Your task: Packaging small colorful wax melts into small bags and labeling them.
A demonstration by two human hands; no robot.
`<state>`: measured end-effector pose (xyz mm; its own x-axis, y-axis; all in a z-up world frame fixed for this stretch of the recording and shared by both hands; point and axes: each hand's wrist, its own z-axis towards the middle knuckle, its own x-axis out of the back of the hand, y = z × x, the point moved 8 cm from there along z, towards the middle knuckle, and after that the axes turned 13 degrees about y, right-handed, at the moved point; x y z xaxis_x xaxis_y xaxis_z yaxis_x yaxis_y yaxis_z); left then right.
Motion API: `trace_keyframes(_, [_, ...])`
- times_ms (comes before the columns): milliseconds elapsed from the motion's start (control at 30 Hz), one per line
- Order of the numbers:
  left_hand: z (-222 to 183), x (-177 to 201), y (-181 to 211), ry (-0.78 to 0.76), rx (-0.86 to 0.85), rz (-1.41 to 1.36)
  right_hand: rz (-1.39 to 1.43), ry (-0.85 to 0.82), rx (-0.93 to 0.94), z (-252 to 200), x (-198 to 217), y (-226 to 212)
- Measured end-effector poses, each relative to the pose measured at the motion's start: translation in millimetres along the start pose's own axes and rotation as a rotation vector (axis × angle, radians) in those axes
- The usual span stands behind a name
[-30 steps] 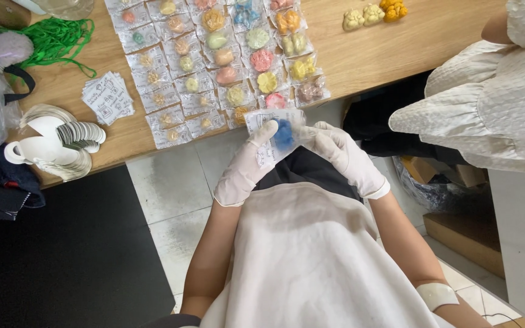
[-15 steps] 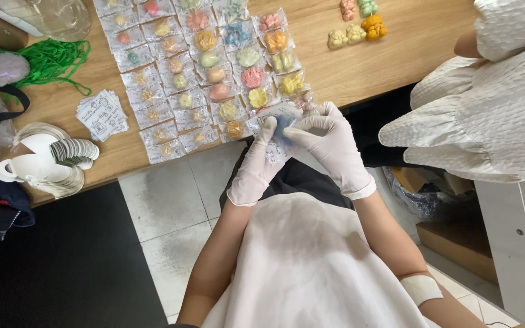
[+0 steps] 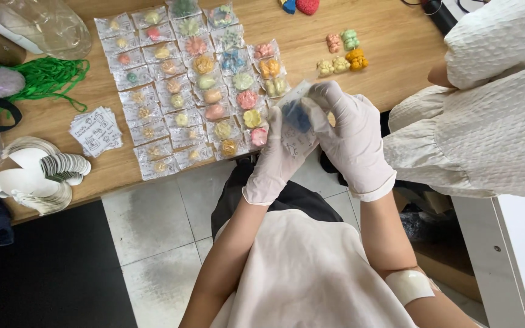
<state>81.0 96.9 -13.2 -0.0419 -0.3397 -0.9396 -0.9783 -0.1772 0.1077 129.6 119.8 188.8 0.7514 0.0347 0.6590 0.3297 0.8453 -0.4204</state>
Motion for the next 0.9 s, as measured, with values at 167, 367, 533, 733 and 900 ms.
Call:
trace_keyframes(167, [-9, -19, 14, 0.016, -0.058, 0.036, 0.037, 0.042, -0.053, 0, 3, -3])
trace_keyframes(367, [-20, -31, 27, -0.016, -0.083, 0.095, 0.28, -0.059, -0.357, -7, -7, 22])
trace_keyframes(533, [-24, -26, 34, 0.068, -0.151, 0.241, 0.276, -0.034, -0.352, -12, -9, 38])
trace_keyframes(733, [-35, -41, 32, -0.027, -0.127, 0.202, 0.296, -0.151, -0.342, -17, -17, 39])
trace_keyframes(900, [-26, -33, 40, -0.005, -0.236, 0.177, 0.618, -0.275, -0.541, -17, -23, 32])
